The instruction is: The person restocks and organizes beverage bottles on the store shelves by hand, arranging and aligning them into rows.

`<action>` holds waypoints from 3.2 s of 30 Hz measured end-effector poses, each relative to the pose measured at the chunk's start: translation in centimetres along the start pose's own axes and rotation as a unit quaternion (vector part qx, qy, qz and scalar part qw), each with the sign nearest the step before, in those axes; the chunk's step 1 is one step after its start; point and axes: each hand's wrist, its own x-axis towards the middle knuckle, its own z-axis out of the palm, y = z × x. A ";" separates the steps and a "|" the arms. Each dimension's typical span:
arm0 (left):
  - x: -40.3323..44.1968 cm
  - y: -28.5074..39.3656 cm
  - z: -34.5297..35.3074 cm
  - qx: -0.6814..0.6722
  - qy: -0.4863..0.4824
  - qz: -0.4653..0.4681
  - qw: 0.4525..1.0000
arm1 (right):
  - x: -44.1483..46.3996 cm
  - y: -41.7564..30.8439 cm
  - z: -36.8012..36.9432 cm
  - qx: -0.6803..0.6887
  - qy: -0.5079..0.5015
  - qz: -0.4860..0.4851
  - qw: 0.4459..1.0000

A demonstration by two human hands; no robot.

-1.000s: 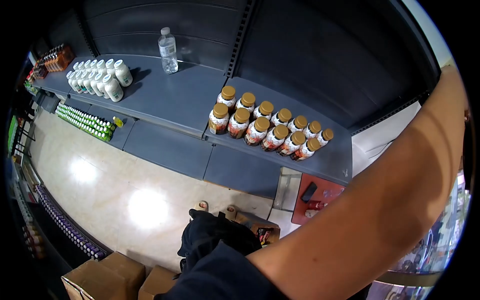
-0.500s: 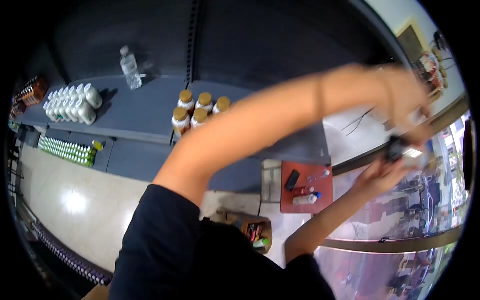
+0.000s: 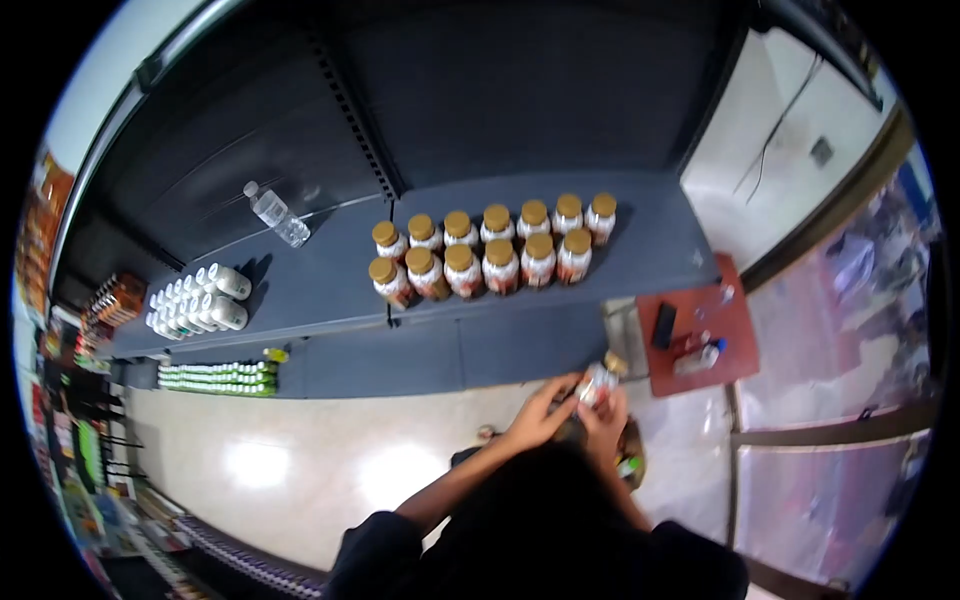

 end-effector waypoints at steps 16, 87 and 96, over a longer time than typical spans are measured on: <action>7.3 0.2 3.6 -0.069 0.127 -0.003 0.990 | 9.6 -3.6 1.0 -0.121 0.061 -0.152 0.979; 18.1 16.4 4.8 0.286 0.082 0.434 0.850 | 24.4 -23.6 -4.6 -0.080 0.238 -0.350 0.903; 28.2 42.3 10.3 0.250 0.191 0.778 0.543 | 26.2 -46.3 1.6 -0.148 0.183 -0.607 0.759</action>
